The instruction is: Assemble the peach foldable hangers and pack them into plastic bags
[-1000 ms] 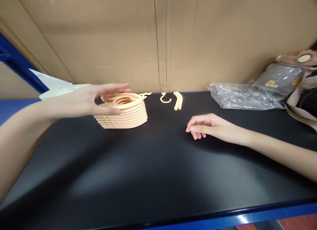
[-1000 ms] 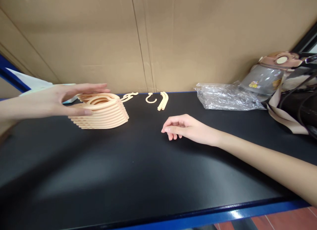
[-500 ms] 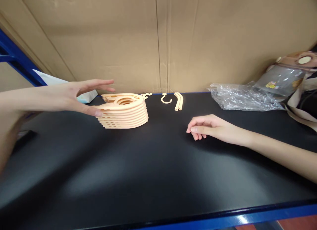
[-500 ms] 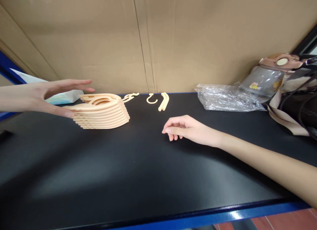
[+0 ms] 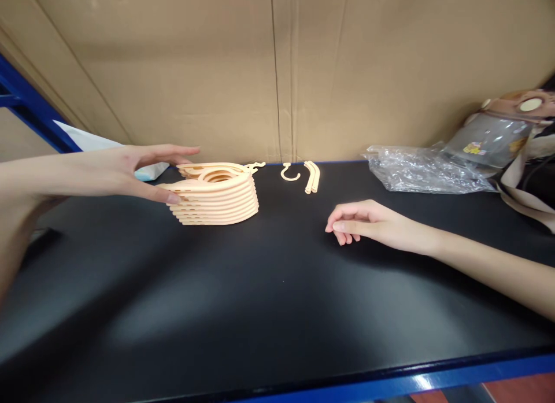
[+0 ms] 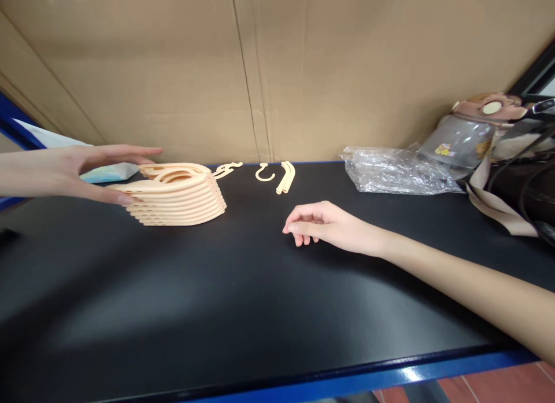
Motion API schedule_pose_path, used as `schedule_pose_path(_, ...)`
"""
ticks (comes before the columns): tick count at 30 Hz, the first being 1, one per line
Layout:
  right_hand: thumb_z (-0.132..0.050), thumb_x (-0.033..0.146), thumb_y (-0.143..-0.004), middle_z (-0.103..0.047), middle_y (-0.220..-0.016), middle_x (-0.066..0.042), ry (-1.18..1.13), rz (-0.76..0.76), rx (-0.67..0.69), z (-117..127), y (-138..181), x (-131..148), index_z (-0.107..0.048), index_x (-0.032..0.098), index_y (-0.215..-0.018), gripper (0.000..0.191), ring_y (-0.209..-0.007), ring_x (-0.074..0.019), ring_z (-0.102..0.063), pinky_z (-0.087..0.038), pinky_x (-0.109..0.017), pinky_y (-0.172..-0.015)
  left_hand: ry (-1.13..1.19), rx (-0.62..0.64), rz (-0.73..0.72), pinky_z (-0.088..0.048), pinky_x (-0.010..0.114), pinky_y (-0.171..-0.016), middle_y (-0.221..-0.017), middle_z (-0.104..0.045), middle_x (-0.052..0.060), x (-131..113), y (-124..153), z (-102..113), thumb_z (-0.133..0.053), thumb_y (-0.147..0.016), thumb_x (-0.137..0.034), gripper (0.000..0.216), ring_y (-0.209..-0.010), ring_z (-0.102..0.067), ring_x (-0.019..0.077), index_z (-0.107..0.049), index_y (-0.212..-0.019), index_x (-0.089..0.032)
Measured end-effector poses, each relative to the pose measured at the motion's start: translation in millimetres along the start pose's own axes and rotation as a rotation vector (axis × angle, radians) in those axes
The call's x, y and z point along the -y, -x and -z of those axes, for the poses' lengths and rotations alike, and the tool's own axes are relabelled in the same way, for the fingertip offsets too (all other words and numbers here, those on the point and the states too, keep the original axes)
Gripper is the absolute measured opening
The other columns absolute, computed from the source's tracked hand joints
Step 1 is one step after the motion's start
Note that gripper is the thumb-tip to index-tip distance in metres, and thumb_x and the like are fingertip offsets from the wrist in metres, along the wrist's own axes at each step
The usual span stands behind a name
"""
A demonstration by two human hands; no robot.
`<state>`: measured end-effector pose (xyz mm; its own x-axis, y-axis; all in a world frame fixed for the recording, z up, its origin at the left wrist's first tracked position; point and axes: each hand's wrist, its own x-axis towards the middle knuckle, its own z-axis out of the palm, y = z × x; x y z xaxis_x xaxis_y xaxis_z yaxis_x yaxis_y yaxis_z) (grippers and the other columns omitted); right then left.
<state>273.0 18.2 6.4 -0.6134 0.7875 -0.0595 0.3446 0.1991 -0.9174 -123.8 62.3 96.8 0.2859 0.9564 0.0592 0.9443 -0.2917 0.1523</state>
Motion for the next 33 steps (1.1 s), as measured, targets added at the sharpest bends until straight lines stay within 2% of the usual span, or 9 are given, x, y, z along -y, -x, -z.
schedule_pose_path(8, -0.058, 0.047, -0.089, -0.063, -0.074, -0.001, 0.017, -0.003, 0.0, 0, 0, -1, -0.065, 0.017, -0.091, 0.031, -0.069, -0.0118, -0.056, -0.043, -0.026, -0.062, 0.073, 0.032, 0.106, -0.034, 0.057, -0.105, -0.13, -0.062, -0.004, -13, 2, 2, -0.061, -0.048, -0.087, 0.108, -0.118, -0.055, 0.0286, -0.043, -0.141, -0.035)
schedule_pose_path(13, -0.058, 0.047, -0.089, -0.062, -0.073, 0.0, 0.018, -0.001, 0.003, 1, 0, -2, -0.065, 0.017, -0.09, 0.03, -0.069, -0.0118, -0.056, -0.043, -0.026, -0.063, 0.105, 0.001, 0.071, -0.036, 0.062, -0.102, -0.131, -0.061, 0.0, -4, -1, 0, -0.065, -0.04, -0.088, 0.12, -0.119, -0.055, 0.0326, -0.038, -0.144, -0.034)
schedule_pose_path(15, -0.058, 0.047, -0.089, -0.062, -0.074, 0.0, 0.017, 0.001, 0.004, 1, 0, -2, -0.065, 0.017, -0.091, 0.03, -0.069, -0.0117, -0.056, -0.043, -0.026, -0.063, 0.151, -0.08, 0.016, -0.036, 0.064, -0.1, -0.136, -0.057, 0.002, -7, -3, -2, -0.065, -0.041, -0.088, 0.122, -0.123, -0.052, 0.0356, -0.036, -0.145, -0.032)
schedule_pose_path(17, -0.058, 0.046, -0.09, -0.062, -0.074, 0.0, 0.009, 0.003, 0.006, 1, -1, -2, -0.065, 0.017, -0.091, 0.03, -0.069, -0.0113, -0.056, -0.042, -0.026, -0.062, 0.211, -0.244, -0.068, -0.035, 0.062, -0.102, -0.141, -0.053, 0.004, -22, -1, -4, -0.06, -0.057, -0.085, 0.105, -0.127, -0.049, 0.035, -0.039, -0.143, -0.029)
schedule_pose_path(20, -0.058, 0.044, -0.09, -0.062, -0.073, 0.001, -0.003, 0.003, 0.004, 0, -1, -1, -0.065, 0.017, -0.091, 0.028, -0.069, -0.0104, -0.056, -0.042, -0.025, -0.062, 0.269, -0.537, -0.245, -0.033, 0.043, -0.111, -0.139, -0.053, 0.004, -60, 6, -15, -0.058, -0.087, -0.055, 0.061, -0.129, -0.048, 0.0229, -0.047, -0.136, -0.02)
schedule_pose_path(22, -0.058, 0.043, -0.09, -0.063, -0.073, 0.001, -0.006, 0.004, 0.005, 0, -1, -2, -0.065, 0.016, -0.091, 0.027, -0.068, -0.0098, -0.055, -0.042, -0.024, -0.062, 0.158, -0.596, -0.337, -0.037, 0.038, -0.109, -0.132, -0.057, 0.007, -86, 13, -27, -0.057, -0.092, -0.039, 0.046, -0.123, -0.051, 0.0203, -0.05, -0.131, -0.014)
schedule_pose_path(24, -0.058, 0.042, -0.09, -0.063, -0.074, 0.001, -0.008, 0.01, 0.007, 0, -2, -2, -0.065, 0.016, -0.092, 0.027, -0.069, -0.0098, -0.056, -0.042, -0.024, -0.062, 0.052, -0.543, -0.493, -0.04, 0.036, -0.106, -0.122, -0.06, 0.008, -106, 18, -45, -0.054, -0.095, -0.032, 0.034, -0.116, -0.053, 0.0194, -0.054, -0.123, -0.012)
schedule_pose_path(27, -0.058, 0.043, -0.09, -0.063, -0.074, 0.001, -0.008, 0.019, 0.001, 1, -2, -3, -0.064, 0.016, -0.092, 0.027, -0.069, -0.0102, -0.056, -0.042, -0.024, -0.062, 0.0, -0.279, -0.737, -0.043, 0.034, -0.104, -0.13, -0.057, 0.008, -121, 23, -75, -0.048, -0.097, -0.028, 0.033, -0.121, -0.052, 0.02, -0.051, -0.128, -0.016)
schedule_pose_path(33, -0.057, 0.043, -0.091, -0.063, -0.074, 0.0, 0.0, 0.03, 0.007, 1, -3, -3, -0.064, 0.017, -0.093, 0.027, -0.069, -0.0105, -0.056, -0.043, -0.024, -0.062, -0.055, -0.051, -0.711, -0.04, 0.038, -0.11, -0.149, -0.043, 0.01, -123, 23, -111, -0.041, -0.1, -0.038, 0.049, -0.134, -0.043, 0.023, -0.039, -0.144, -0.015)
